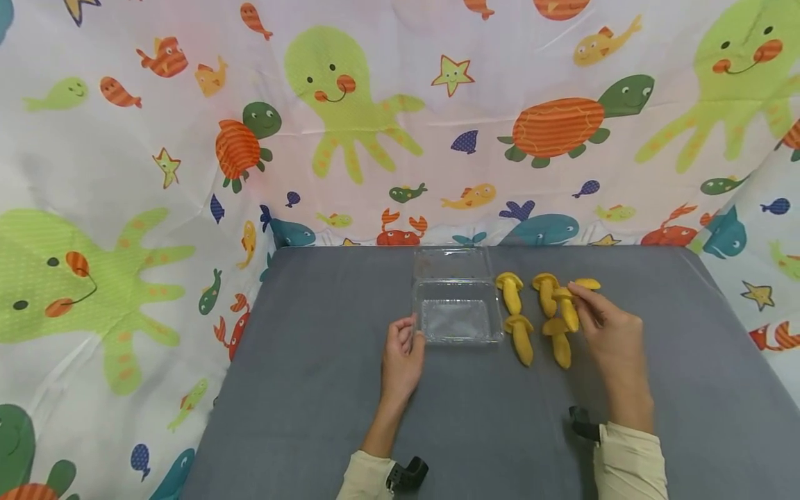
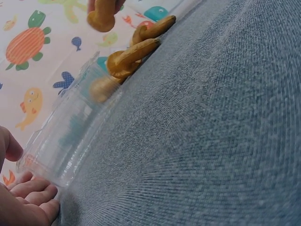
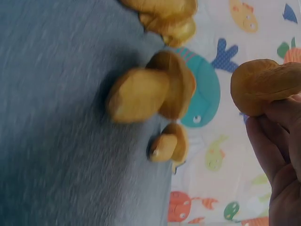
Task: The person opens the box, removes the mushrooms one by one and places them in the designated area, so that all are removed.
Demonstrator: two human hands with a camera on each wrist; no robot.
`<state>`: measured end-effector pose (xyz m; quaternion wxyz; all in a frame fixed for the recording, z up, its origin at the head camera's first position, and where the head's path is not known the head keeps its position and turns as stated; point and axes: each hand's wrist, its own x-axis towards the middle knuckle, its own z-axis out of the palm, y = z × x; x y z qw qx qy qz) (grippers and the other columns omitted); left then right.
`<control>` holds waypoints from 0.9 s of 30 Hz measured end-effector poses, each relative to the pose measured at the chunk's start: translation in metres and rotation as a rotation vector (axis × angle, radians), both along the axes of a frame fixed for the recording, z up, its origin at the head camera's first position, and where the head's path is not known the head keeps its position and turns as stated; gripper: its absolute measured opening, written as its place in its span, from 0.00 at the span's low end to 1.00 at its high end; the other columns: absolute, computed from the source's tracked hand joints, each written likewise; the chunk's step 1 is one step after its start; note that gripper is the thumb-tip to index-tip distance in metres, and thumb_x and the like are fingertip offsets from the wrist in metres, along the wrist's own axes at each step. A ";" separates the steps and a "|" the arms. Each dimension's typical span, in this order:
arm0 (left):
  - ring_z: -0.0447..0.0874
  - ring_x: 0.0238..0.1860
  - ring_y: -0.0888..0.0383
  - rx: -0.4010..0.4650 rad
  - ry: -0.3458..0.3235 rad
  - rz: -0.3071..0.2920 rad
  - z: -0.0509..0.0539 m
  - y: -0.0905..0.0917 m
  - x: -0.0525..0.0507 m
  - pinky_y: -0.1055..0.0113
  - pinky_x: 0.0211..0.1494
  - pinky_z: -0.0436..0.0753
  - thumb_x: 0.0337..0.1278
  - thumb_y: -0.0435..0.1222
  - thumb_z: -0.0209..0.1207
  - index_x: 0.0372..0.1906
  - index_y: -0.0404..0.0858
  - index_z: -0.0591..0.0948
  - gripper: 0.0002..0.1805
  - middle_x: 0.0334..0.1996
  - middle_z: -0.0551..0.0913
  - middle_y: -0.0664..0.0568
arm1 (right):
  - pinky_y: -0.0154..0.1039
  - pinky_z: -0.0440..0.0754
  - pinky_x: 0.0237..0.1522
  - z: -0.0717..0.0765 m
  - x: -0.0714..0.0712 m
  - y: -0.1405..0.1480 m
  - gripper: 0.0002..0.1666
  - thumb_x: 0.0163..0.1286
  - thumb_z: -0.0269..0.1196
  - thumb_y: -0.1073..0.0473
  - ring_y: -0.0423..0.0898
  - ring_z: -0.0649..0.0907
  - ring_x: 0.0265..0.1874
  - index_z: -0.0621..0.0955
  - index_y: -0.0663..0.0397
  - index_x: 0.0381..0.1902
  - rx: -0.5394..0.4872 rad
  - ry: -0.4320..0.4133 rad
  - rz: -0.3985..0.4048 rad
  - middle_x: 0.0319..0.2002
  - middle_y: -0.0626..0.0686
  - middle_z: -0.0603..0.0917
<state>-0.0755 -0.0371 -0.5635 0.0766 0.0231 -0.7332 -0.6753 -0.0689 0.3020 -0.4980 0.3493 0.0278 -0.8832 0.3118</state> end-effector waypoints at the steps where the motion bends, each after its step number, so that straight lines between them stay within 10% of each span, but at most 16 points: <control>1: 0.78 0.70 0.49 0.001 -0.001 0.001 0.000 0.000 0.000 0.52 0.73 0.74 0.73 0.32 0.58 0.62 0.33 0.76 0.17 0.68 0.81 0.45 | 0.10 0.69 0.44 0.001 0.001 0.002 0.21 0.69 0.71 0.71 0.25 0.86 0.44 0.90 0.50 0.57 -0.003 -0.004 -0.016 0.46 0.59 0.92; 4: 0.78 0.70 0.48 0.007 -0.001 0.009 0.001 0.000 0.000 0.51 0.72 0.74 0.72 0.31 0.58 0.61 0.33 0.76 0.17 0.68 0.81 0.45 | 0.09 0.67 0.41 0.002 0.005 0.006 0.20 0.68 0.71 0.71 0.22 0.83 0.40 0.90 0.50 0.56 0.001 -0.013 -0.050 0.44 0.60 0.92; 12: 0.80 0.69 0.46 0.050 0.020 0.010 0.002 0.001 0.002 0.49 0.71 0.75 0.72 0.29 0.59 0.61 0.31 0.76 0.17 0.67 0.82 0.43 | 0.10 0.63 0.40 0.002 0.011 0.014 0.20 0.69 0.71 0.71 0.61 0.90 0.35 0.90 0.51 0.57 0.035 -0.045 -0.092 0.45 0.61 0.92; 27: 0.79 0.70 0.46 0.071 0.021 0.011 0.000 0.003 0.000 0.49 0.71 0.75 0.72 0.28 0.59 0.61 0.30 0.76 0.17 0.68 0.81 0.42 | 0.31 0.74 0.29 -0.009 0.025 0.037 0.18 0.74 0.68 0.65 0.60 0.88 0.35 0.88 0.50 0.60 0.075 -0.308 -0.208 0.52 0.64 0.89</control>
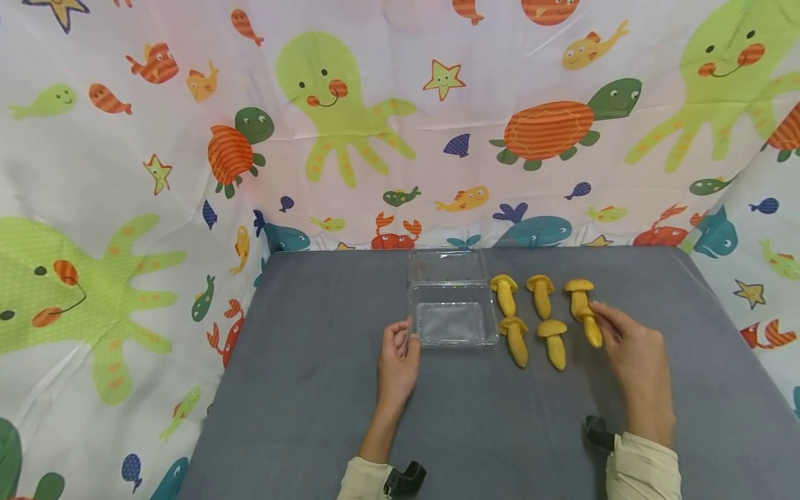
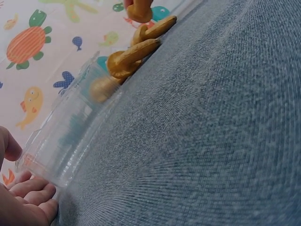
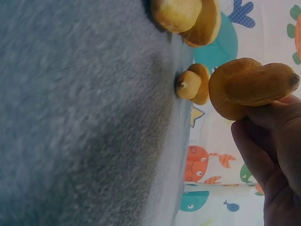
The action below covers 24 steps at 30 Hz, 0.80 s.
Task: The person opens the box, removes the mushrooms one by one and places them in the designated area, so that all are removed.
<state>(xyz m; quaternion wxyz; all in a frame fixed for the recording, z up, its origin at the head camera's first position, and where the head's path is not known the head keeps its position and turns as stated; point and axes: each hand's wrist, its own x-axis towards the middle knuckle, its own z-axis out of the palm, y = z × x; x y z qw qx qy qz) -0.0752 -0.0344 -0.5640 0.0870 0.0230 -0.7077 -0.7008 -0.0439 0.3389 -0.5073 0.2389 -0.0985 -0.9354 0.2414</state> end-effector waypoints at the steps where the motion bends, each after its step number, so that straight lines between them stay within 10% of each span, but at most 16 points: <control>1: 0.79 0.69 0.46 0.000 0.001 0.003 0.000 0.000 0.000 0.49 0.71 0.75 0.72 0.28 0.59 0.61 0.30 0.76 0.17 0.67 0.81 0.42 | 0.36 0.77 0.30 0.000 0.000 0.001 0.18 0.74 0.68 0.64 0.60 0.87 0.35 0.88 0.51 0.60 -0.001 -0.022 -0.004 0.52 0.65 0.89; 6: 0.80 0.68 0.46 -0.008 0.002 0.012 0.002 0.000 0.000 0.49 0.69 0.76 0.72 0.28 0.59 0.61 0.31 0.76 0.16 0.67 0.82 0.42 | 0.56 0.81 0.36 -0.004 0.000 0.004 0.19 0.75 0.67 0.65 0.58 0.84 0.35 0.86 0.53 0.62 -0.005 -0.105 -0.003 0.53 0.67 0.88; 24: 0.79 0.69 0.48 -0.012 -0.003 0.009 -0.001 -0.001 -0.001 0.51 0.69 0.77 0.72 0.29 0.59 0.61 0.32 0.76 0.16 0.68 0.81 0.43 | 0.62 0.82 0.38 -0.017 -0.005 0.009 0.16 0.76 0.65 0.65 0.63 0.87 0.38 0.87 0.54 0.59 0.012 -0.157 0.007 0.54 0.67 0.87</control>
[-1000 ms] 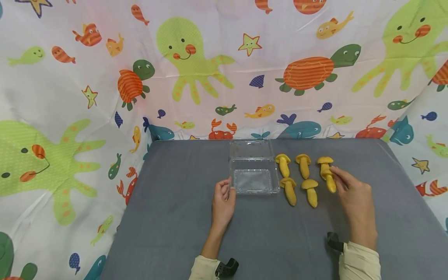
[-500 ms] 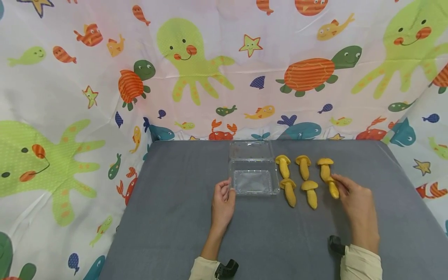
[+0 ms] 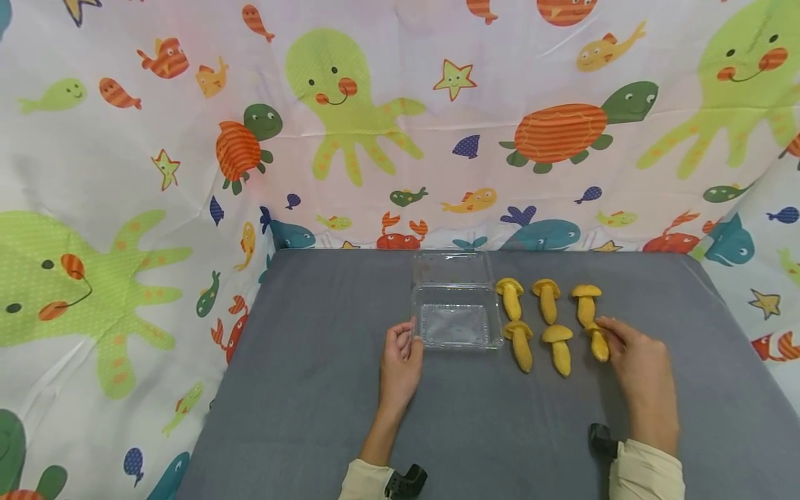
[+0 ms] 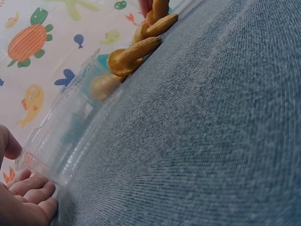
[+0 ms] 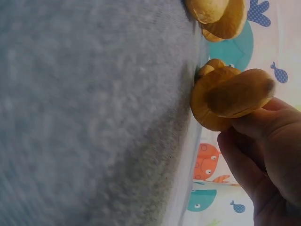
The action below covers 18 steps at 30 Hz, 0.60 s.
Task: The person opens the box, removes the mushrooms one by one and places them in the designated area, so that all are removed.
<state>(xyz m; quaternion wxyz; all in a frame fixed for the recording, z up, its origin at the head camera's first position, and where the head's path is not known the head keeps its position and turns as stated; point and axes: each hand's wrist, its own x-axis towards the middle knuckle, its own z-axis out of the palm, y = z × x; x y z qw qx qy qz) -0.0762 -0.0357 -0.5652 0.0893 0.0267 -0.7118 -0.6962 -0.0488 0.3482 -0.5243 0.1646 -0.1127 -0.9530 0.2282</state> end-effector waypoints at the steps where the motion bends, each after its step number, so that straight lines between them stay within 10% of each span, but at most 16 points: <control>1: 0.79 0.69 0.48 -0.004 -0.004 -0.002 0.000 0.000 0.000 0.52 0.70 0.77 0.72 0.30 0.58 0.61 0.32 0.76 0.16 0.68 0.81 0.44 | 0.62 0.82 0.38 0.001 0.000 0.000 0.16 0.76 0.66 0.65 0.63 0.87 0.39 0.87 0.53 0.59 0.002 -0.007 0.006 0.55 0.67 0.87; 18: 0.79 0.68 0.43 0.012 0.016 0.005 0.003 0.002 0.001 0.47 0.69 0.76 0.72 0.27 0.59 0.61 0.30 0.75 0.16 0.67 0.81 0.39 | 0.63 0.78 0.41 0.004 0.006 0.001 0.17 0.76 0.65 0.66 0.68 0.84 0.50 0.85 0.52 0.60 -0.027 -0.099 0.038 0.65 0.67 0.81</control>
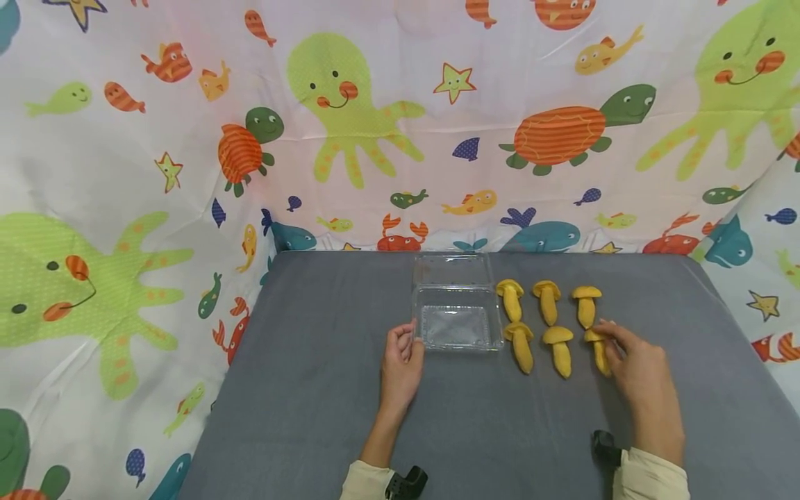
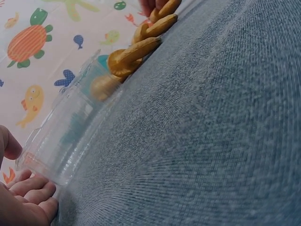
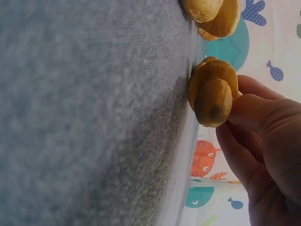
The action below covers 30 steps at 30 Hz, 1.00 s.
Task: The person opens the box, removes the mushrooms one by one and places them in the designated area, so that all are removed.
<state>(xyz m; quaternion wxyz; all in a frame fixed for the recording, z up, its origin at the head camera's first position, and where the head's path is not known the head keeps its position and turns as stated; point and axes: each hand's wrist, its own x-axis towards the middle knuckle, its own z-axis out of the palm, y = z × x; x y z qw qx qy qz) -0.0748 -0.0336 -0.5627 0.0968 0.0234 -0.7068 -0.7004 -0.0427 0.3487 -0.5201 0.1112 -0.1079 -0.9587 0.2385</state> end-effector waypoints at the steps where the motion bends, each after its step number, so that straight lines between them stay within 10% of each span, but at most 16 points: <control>1: 0.79 0.68 0.42 0.009 0.003 -0.004 0.000 0.000 0.000 0.46 0.69 0.76 0.72 0.27 0.58 0.61 0.30 0.75 0.17 0.67 0.81 0.38 | 0.61 0.78 0.40 -0.001 0.001 0.000 0.18 0.76 0.65 0.66 0.67 0.84 0.50 0.85 0.52 0.60 0.002 0.009 0.003 0.65 0.67 0.81; 21: 0.79 0.69 0.44 -0.045 -0.024 -0.018 0.003 -0.002 -0.002 0.49 0.70 0.76 0.71 0.28 0.57 0.60 0.29 0.75 0.17 0.68 0.80 0.40 | 0.71 0.77 0.45 -0.008 0.012 0.006 0.24 0.71 0.66 0.72 0.76 0.83 0.52 0.83 0.56 0.63 0.000 0.098 0.037 0.63 0.69 0.81; 30: 0.81 0.68 0.45 -0.057 -0.020 -0.003 -0.001 -0.003 -0.002 0.51 0.69 0.77 0.71 0.29 0.58 0.60 0.31 0.76 0.16 0.67 0.82 0.42 | 0.38 0.62 0.16 0.016 0.018 0.003 0.25 0.74 0.62 0.72 0.45 0.68 0.17 0.82 0.53 0.66 0.000 0.126 0.005 0.65 0.66 0.82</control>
